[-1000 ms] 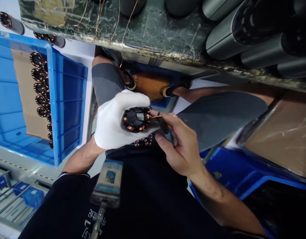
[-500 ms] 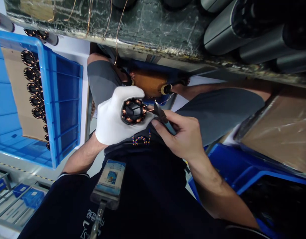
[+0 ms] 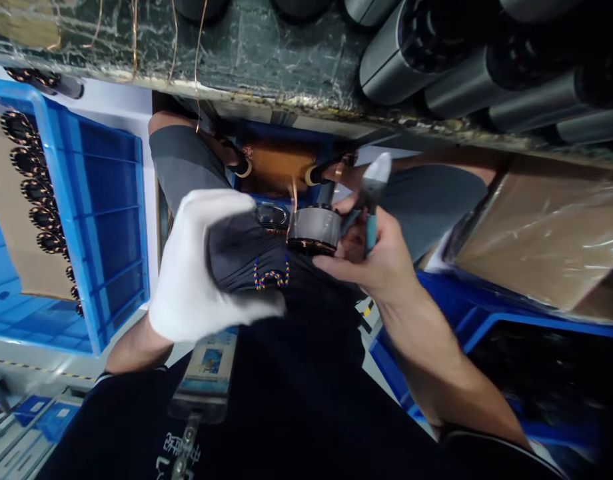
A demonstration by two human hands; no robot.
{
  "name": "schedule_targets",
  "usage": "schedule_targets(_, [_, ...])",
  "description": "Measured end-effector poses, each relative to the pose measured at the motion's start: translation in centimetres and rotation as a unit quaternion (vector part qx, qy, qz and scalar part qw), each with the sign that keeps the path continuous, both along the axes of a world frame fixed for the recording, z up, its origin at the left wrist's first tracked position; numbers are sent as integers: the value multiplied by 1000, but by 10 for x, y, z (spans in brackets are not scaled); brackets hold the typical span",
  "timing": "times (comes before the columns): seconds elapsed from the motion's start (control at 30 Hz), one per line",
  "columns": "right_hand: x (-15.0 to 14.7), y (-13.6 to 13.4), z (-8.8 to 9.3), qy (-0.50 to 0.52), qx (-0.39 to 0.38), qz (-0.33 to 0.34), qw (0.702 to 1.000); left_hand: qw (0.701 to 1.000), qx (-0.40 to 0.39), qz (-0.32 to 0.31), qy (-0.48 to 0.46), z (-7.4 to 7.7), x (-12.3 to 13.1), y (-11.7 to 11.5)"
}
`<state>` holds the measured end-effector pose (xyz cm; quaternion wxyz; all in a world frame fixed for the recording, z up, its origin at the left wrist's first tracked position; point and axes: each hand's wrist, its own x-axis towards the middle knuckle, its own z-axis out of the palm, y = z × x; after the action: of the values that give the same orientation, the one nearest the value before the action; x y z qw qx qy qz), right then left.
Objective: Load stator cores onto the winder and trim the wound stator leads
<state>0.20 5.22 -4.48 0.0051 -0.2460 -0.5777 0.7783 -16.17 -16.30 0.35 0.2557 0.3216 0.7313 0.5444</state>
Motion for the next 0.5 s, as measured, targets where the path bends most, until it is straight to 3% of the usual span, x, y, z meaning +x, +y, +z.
schedule_targets(0.07, [2,-3,8,37,39,5,999,988,-31,-42,-147,-7,1,3])
schedule_targets(0.13, [0,-9,18,70,65,40,995,939,-26,-137,-314,-16,3,14])
schedule_targets(0.2, [-4,-13,28,108,106,69,986,896,5,-204,-395,-20,6,28])
schedule_targets(0.27, [-6,-12,38,125,171,81,974,887,26,-229,-400,-19,9,37])
schedule_targets(0.33, [-4,-4,48,111,261,109,953,901,48,-207,-378,-14,10,40])
schedule_targets(0.5, [12,29,70,120,410,201,882,932,-2,-156,-328,-1,5,35])
